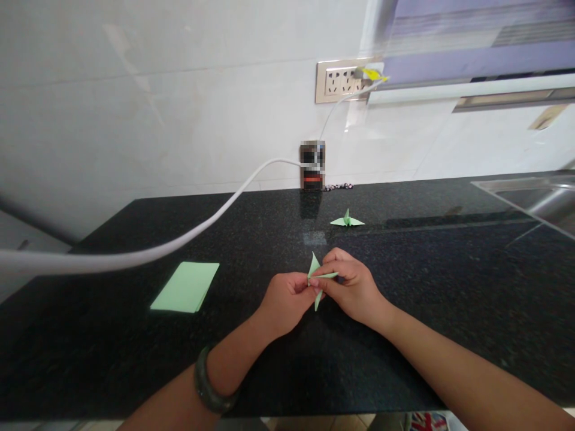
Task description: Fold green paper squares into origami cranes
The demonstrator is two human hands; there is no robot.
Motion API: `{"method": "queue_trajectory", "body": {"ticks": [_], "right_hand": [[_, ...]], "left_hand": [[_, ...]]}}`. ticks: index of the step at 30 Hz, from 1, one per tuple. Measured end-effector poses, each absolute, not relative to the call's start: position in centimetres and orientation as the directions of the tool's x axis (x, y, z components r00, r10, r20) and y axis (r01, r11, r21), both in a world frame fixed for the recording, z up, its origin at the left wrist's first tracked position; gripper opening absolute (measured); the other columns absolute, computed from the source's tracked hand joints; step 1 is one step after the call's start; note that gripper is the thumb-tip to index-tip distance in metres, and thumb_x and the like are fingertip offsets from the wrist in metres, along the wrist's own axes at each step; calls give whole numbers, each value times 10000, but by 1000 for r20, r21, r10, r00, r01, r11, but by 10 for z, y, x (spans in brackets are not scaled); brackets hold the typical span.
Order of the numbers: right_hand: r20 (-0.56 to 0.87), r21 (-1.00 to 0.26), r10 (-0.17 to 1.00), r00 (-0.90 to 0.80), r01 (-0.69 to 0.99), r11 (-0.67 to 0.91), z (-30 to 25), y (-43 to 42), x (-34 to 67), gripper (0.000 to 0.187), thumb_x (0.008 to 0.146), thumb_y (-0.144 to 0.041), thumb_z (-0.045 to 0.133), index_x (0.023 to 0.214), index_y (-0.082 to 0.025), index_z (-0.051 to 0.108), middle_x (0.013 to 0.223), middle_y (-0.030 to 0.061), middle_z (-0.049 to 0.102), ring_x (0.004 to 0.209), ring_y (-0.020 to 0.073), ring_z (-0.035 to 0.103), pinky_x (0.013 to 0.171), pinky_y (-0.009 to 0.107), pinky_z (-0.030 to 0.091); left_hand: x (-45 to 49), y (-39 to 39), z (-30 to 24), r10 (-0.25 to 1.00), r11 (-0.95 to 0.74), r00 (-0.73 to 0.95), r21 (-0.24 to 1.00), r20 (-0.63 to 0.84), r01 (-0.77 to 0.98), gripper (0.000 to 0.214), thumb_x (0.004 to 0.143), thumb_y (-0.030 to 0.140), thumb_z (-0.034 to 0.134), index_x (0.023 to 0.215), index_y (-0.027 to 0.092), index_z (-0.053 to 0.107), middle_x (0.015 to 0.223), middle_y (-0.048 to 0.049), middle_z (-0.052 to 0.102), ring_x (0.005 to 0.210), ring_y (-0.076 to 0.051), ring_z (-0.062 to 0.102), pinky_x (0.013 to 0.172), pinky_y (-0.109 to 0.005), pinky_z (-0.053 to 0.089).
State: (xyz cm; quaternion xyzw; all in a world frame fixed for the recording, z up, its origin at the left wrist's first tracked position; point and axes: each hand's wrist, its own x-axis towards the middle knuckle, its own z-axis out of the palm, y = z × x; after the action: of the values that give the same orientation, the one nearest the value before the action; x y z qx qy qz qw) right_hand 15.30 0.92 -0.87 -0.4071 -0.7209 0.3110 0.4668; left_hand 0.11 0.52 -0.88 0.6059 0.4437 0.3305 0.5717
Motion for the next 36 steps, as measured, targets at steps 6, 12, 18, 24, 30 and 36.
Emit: {"method": "queue_trajectory", "body": {"ticks": [6, 12, 18, 24, 30, 36], "right_hand": [[280, -930, 927, -248, 172, 326, -13, 16, 156, 111, 704, -287, 639, 729, -179, 643, 724, 11, 518, 620, 104, 494, 538, 229, 408], [238, -941, 948, -212, 193, 280, -13, 18, 157, 110, 713, -266, 625, 669, -168, 647, 699, 14, 545, 638, 116, 494, 599, 257, 398], [153, -979, 971, -185, 104, 175, -13, 18, 157, 129, 710, -282, 624, 686, -163, 667, 656, -2, 506, 560, 83, 443, 497, 217, 351], [91, -995, 983, -161, 14, 95, -15, 19, 156, 145, 676, -297, 651, 672, -154, 677, 650, -4, 500, 504, 63, 403, 434, 210, 304], [42, -997, 988, -151, -65, 32, -19, 19, 155, 190, 678, -334, 649, 676, -145, 665, 634, 1, 522, 475, 60, 403, 402, 205, 293], [-5, -987, 986, -165, -159, -32, -17, 18, 155, 176, 651, -311, 677, 624, -142, 641, 559, -20, 538, 421, 40, 387, 387, 191, 284]], "left_hand": [[0, 8, -8, 856, 375, 424, 920, -295, -117, 196, 691, 287, 609, 782, 114, 624, 624, -35, 624, 609, -142, 592, 630, -265, 445], [0, 8, -8, 834, 445, 429, 883, -347, -149, 192, 688, 257, 626, 794, 98, 605, 674, -64, 657, 608, -135, 619, 585, -224, 450], [-1, 8, -11, 819, 456, 443, 883, -365, -115, 182, 689, 261, 623, 757, 93, 600, 656, -72, 662, 570, -127, 613, 566, -223, 456], [-1, 9, -12, 809, 469, 438, 879, -391, -82, 162, 687, 247, 618, 742, 97, 594, 631, -64, 655, 558, -128, 612, 578, -240, 469], [2, 7, -11, 835, 433, 391, 901, -386, -34, 159, 698, 223, 600, 783, 94, 561, 632, -60, 640, 566, -126, 612, 583, -239, 477], [7, 4, -12, 946, 168, 292, 983, -141, -68, 502, 694, 221, 619, 1149, 203, 405, 605, 36, 602, 551, -126, 592, 609, -301, 504]]}}
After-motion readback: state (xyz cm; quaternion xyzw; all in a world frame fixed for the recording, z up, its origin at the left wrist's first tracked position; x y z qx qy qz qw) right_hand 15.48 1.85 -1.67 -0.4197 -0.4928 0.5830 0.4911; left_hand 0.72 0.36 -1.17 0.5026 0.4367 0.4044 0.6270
